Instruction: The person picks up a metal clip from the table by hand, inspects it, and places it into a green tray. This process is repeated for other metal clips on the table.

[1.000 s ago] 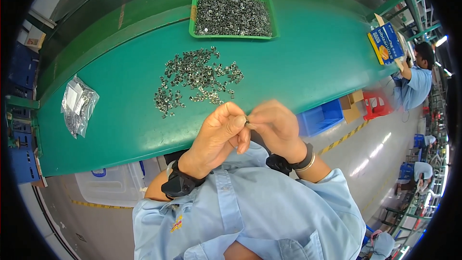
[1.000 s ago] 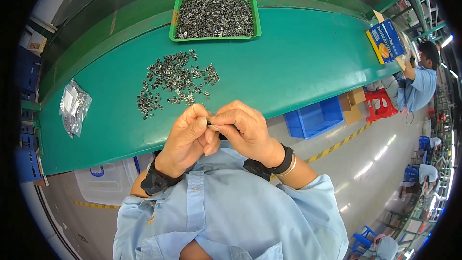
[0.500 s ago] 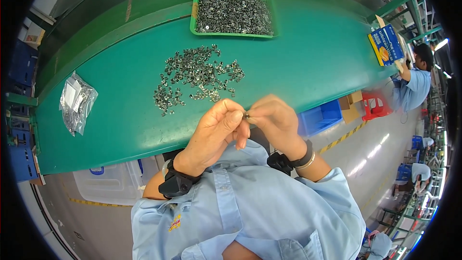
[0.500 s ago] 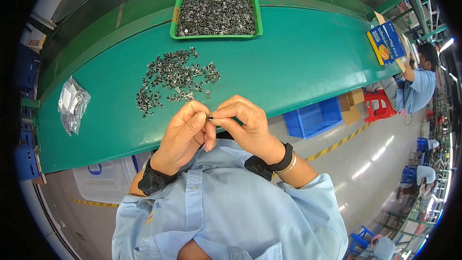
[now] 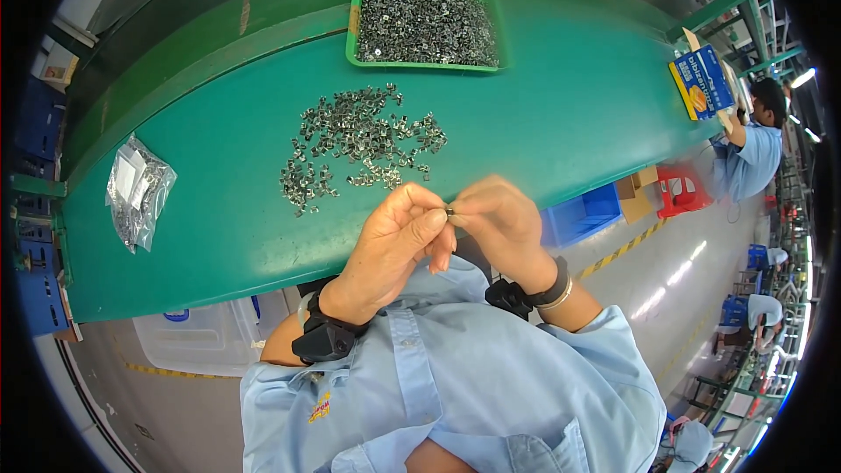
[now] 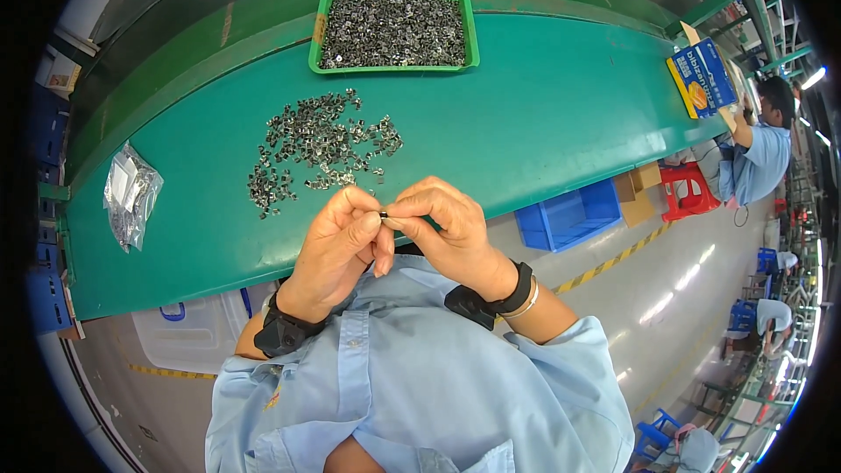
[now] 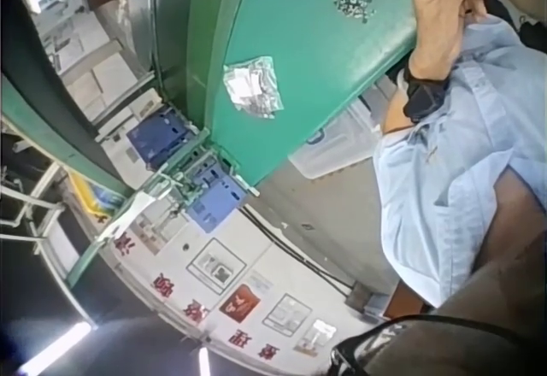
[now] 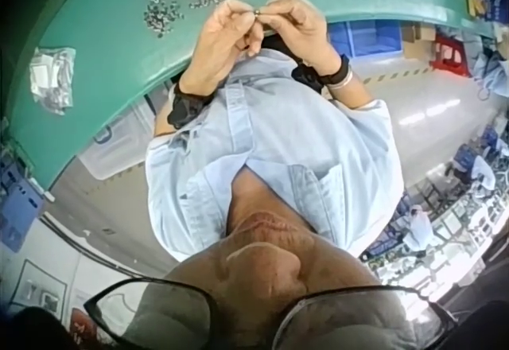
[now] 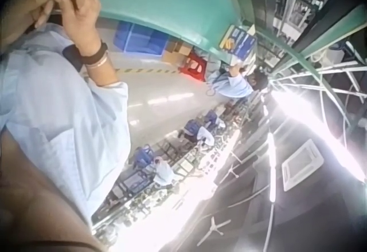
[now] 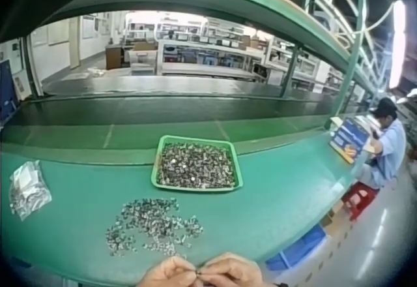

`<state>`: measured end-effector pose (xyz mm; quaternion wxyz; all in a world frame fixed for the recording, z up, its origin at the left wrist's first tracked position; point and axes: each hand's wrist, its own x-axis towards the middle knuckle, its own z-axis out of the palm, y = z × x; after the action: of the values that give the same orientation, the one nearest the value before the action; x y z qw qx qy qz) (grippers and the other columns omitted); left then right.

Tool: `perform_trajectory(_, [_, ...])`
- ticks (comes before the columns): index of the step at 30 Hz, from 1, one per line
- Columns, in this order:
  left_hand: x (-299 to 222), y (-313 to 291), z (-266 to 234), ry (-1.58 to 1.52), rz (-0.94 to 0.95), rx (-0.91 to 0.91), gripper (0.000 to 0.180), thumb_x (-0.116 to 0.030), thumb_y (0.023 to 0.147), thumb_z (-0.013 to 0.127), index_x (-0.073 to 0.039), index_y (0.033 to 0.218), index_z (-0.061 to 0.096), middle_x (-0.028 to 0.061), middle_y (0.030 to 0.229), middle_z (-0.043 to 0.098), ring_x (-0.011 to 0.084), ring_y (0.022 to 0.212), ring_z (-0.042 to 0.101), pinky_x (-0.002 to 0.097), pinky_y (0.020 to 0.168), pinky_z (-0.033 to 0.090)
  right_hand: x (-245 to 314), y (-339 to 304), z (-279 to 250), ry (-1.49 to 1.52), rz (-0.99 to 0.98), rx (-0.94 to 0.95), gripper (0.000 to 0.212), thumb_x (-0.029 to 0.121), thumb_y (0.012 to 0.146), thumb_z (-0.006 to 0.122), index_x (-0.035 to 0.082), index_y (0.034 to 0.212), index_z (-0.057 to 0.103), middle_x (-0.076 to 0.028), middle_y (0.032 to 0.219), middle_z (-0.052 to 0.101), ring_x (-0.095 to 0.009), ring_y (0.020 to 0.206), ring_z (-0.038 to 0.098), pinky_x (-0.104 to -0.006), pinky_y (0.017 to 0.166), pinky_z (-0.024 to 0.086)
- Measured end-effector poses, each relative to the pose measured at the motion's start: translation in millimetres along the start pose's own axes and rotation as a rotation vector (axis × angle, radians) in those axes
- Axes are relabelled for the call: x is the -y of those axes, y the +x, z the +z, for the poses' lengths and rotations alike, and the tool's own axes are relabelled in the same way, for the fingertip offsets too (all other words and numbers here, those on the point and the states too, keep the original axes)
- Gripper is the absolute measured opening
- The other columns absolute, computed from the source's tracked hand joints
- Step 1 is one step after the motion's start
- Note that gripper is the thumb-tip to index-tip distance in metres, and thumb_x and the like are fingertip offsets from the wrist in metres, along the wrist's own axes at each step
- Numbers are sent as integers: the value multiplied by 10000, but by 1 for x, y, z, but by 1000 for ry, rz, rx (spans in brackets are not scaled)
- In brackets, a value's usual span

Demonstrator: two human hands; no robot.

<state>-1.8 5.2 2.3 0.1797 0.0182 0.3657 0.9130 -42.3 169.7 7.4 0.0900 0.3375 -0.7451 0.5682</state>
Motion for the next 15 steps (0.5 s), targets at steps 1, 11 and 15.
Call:
perform_trajectory(1, [0,1,-2,1,-5,-13,138,-199,943,500,-74,998,475,94,697,570,161,554,538,274,509,437,-1,2,0,6,9,11,133,6,775,663,61,878,600,-58,806,634,-180,735,602,-282,631,487])
perform_trajectory(11, [-3,2,-16,-109,24,2,173,-165,953,477,-44,1076,486,84,795,588,149,617,548,275,541,447,-40,133,-39,-108,273,-18,86,85,829,631,20,881,610,-47,865,632,-123,769,598,-263,704,484])
perform_trajectory(15, [-5,2,-19,-139,-1,54,168,-157,952,474,-44,1076,484,87,808,586,153,625,549,278,548,452,-69,153,-37,-260,40,18,101,66,800,645,7,875,617,-92,877,634,-186,781,622,-287,688,498])
